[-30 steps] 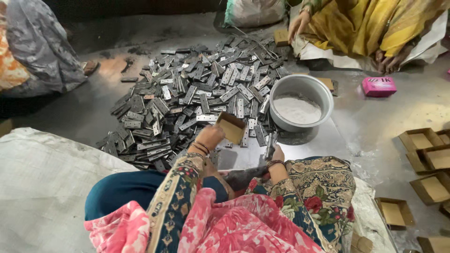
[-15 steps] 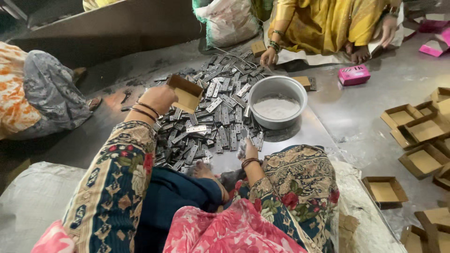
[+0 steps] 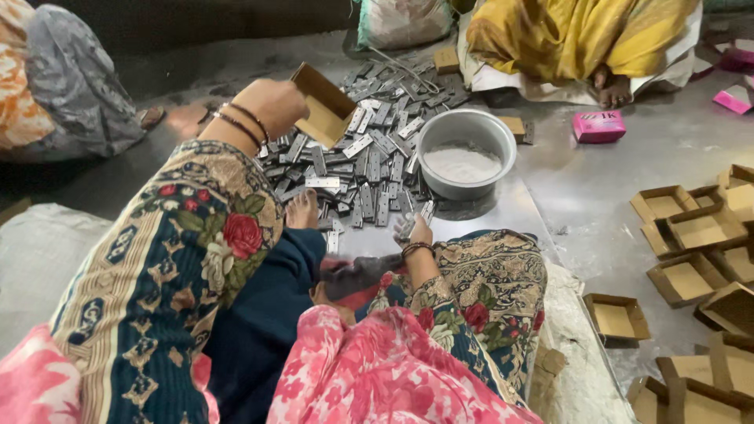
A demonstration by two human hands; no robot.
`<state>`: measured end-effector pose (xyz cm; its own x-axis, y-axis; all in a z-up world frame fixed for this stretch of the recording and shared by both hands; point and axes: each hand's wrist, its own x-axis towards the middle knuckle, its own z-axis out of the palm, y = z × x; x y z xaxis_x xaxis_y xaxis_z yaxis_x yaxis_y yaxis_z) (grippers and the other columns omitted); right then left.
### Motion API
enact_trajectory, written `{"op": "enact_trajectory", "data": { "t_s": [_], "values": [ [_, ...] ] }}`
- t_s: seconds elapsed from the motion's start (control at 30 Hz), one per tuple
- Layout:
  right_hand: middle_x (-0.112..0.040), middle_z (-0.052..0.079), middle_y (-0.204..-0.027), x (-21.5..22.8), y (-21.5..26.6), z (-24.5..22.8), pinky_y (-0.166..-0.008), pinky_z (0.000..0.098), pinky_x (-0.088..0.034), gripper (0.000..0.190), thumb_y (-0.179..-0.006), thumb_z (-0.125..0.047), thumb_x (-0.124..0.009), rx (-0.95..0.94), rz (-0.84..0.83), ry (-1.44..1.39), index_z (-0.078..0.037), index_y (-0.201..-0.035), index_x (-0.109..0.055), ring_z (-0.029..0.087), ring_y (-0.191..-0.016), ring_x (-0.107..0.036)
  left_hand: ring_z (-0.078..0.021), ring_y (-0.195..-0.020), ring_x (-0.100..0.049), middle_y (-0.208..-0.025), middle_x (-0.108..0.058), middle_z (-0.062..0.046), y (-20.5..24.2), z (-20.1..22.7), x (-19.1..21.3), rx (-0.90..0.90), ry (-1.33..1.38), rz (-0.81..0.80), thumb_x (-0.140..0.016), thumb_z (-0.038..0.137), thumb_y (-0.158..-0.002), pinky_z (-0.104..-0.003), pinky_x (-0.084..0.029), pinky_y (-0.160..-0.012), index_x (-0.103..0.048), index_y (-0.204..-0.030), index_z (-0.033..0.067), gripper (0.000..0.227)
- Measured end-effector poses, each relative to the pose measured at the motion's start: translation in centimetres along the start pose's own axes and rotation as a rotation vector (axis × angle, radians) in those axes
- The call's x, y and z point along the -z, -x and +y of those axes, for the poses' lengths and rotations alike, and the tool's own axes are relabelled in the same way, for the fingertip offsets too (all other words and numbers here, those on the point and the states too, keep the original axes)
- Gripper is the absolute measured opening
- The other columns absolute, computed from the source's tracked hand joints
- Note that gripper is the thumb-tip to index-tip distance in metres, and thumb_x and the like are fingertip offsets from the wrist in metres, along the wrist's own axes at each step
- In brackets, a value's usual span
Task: The person sits on the floor and repeatedly picks up metal hinges from a large pile, places them into a small cardboard box, and then transfers the filled box to a nearby bucket. The process is repeated continuously.
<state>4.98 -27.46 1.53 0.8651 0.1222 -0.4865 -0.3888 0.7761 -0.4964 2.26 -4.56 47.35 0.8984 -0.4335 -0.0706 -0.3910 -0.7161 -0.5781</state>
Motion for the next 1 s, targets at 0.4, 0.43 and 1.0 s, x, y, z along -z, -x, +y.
{"op": "enact_trajectory", "data": {
  "t_s": [0.4, 0.43, 1.0],
  "values": [
    [-0.075, 0.015, -0.097, 1.6, 3.1, -2.7, -0.054, 0.0347, -0.051, 0.035, -0.101, -0.037, -0.051, 0.138, 0.067, 0.018, -0.008, -0.118, -0.061, 0.024, -0.069, -0.068, -0.0231, -0.086, -0.075, -0.092, -0.077, -0.01, -11.1, 8.5, -11.5, 0.018, 0.156, 0.024, -0.07, 0.019, -0.093, -0.039, -0.061, -0.072, -0.078, -0.095, 0.0102, 0.013],
    [-0.074, 0.015, -0.097, 1.2, 3.9, -3.5, -0.055, 0.0336, -0.05, 0.036, -0.104, -0.036, -0.053, 0.209, 0.036, 0.023, -0.004, -0.12, -0.06, 0.023, -0.07, -0.067, -0.0237, -0.089, -0.075, -0.093, -0.077, -0.009, -11.9, 9.9, -14.0, -0.002, 0.208, 0.068, -0.069, 0.016, -0.094, -0.04, -0.06, -0.074, -0.079, -0.093, 0.0127, 0.011],
    [-0.072, 0.019, -0.098, -2.8, 4.2, -8.7, -0.06, 0.0294, -0.054, 0.043, -0.103, -0.03, -0.051, 0.256, 0.063, 0.269, 0.001, -0.13, -0.061, 0.018, -0.071, -0.066, -0.0314, -0.115, -0.052, -0.121, -0.059, -0.013, 0.5, 32.4, -27.8, 0.07, 0.895, 0.068, -0.072, 0.037, -0.079, -0.052, -0.046, -0.089, -0.062, -0.118, 0.0056, 0.051]
  ]
}}
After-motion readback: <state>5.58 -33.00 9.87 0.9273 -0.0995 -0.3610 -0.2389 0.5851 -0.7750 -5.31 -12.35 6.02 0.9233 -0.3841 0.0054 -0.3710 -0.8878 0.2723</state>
